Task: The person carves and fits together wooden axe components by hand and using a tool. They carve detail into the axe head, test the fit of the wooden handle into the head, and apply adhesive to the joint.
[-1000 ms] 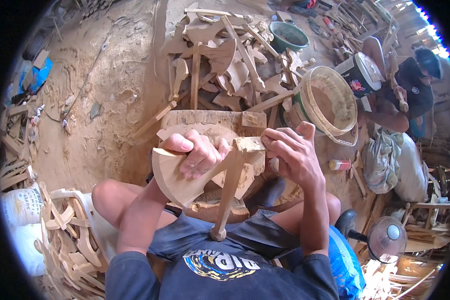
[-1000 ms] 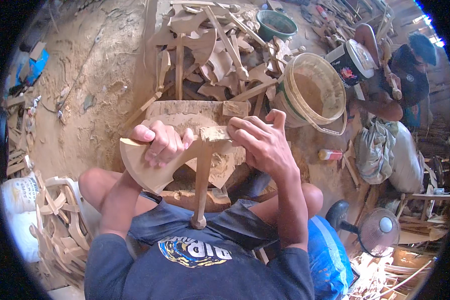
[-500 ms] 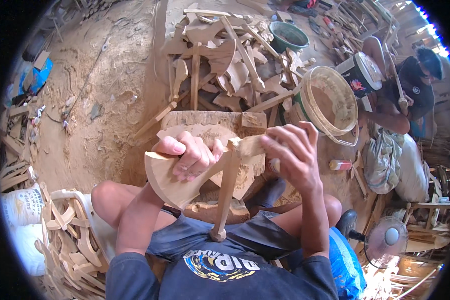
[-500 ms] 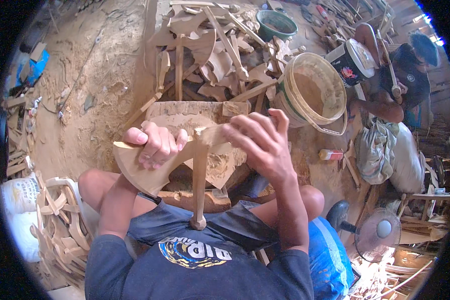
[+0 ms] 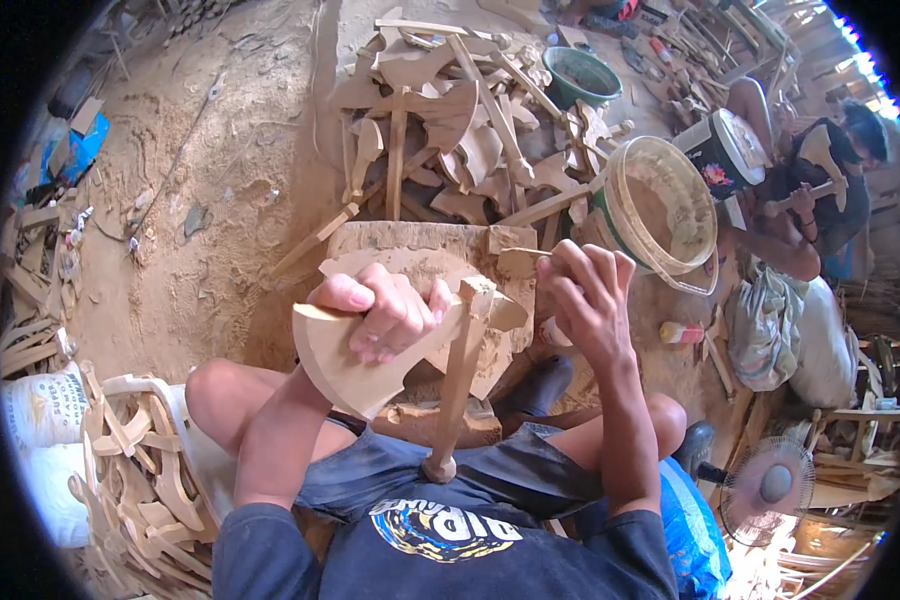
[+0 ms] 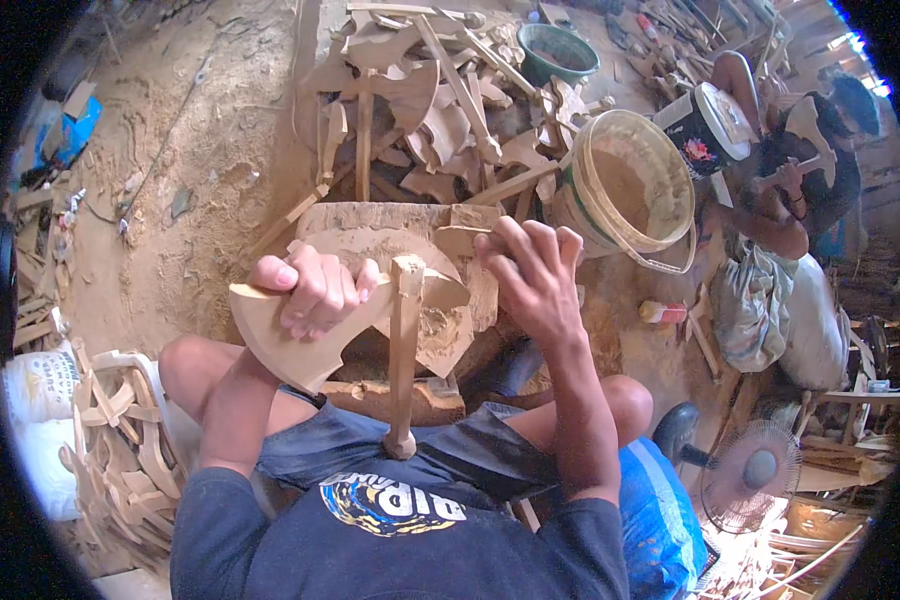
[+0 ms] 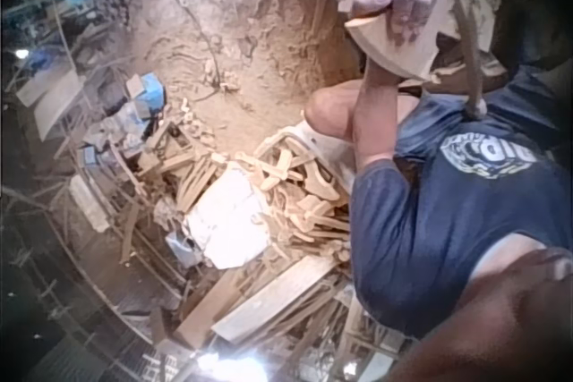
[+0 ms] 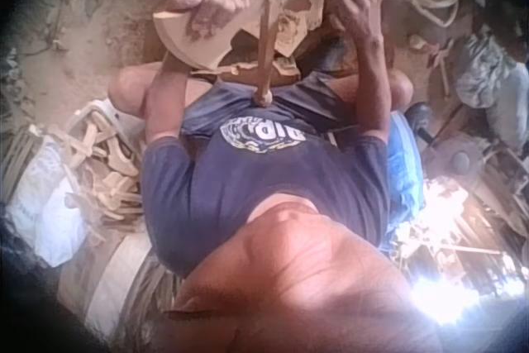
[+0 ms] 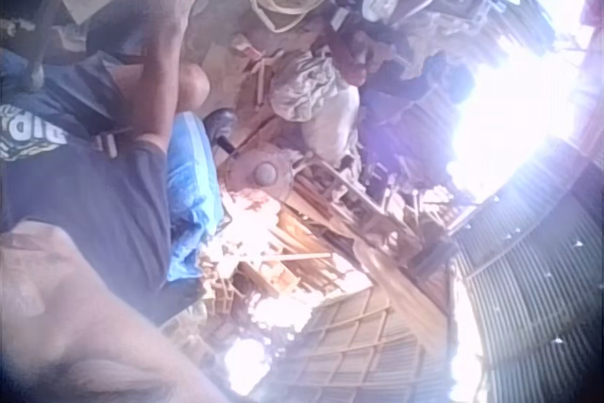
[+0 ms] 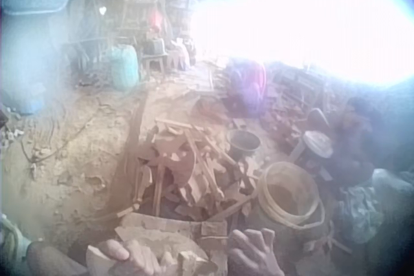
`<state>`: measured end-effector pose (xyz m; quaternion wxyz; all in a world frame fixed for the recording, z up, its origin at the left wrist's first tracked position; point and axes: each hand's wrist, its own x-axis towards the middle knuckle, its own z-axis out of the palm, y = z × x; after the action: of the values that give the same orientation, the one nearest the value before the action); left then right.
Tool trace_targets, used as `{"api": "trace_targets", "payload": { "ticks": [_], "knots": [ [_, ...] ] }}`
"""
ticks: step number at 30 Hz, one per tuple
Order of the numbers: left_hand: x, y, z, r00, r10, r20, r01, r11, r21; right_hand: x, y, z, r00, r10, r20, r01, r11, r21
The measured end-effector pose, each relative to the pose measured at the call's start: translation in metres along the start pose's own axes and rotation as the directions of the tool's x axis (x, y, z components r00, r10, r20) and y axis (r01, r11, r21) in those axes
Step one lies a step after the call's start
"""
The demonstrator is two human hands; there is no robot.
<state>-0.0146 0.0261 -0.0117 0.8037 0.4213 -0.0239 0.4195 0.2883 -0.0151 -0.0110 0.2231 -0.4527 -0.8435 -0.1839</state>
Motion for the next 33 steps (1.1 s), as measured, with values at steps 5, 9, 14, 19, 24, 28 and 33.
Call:
{"api": "trace_targets", "payload": {
  "ticks": [5, 9, 14, 19, 24, 28, 33],
  "knots": [
    [-0.006, -0.003, -0.001, 0.985, 0.035, -0.171, -0.030, 0.999, 0.035, 0.013, -0.019, -0.012, 0.981, 0.142, -0.130, -0.076, 0.905, 0.419],
    [-0.002, -0.005, -0.016, 0.995, -0.003, -0.096, 0.017, 0.989, 0.147, 0.025, -0.021, -0.014, 0.988, 0.131, -0.081, -0.082, 0.893, 0.443],
    [0.003, -0.016, -0.020, 0.998, 0.036, -0.054, -0.033, 0.998, 0.058, -0.008, -0.034, 0.052, 0.978, 0.203, 0.047, -0.158, 0.580, 0.799],
    [-0.002, -0.012, -0.016, 0.996, -0.006, -0.095, 0.013, 0.997, 0.081, -0.005, -0.040, 0.069, 0.998, 0.054, 0.020, -0.054, 0.746, 0.664],
    [-0.006, -0.019, -0.030, 0.996, -0.004, -0.093, 0.006, 1.000, 0.026, -0.003, -0.036, 0.069, 1.000, -0.008, 0.020, -0.004, 0.826, 0.563],
    [-0.004, -0.016, -0.030, 0.992, -0.009, -0.128, 0.013, 0.999, 0.029, 0.001, -0.032, 0.052, 0.993, 0.007, 0.120, -0.057, 0.905, 0.421],
    [-0.006, -0.018, -0.039, 0.999, -0.009, -0.032, 0.008, 0.999, -0.035, -0.004, -0.027, 0.043, 0.942, 0.267, 0.202, -0.334, 0.704, 0.626]
  ]
}}
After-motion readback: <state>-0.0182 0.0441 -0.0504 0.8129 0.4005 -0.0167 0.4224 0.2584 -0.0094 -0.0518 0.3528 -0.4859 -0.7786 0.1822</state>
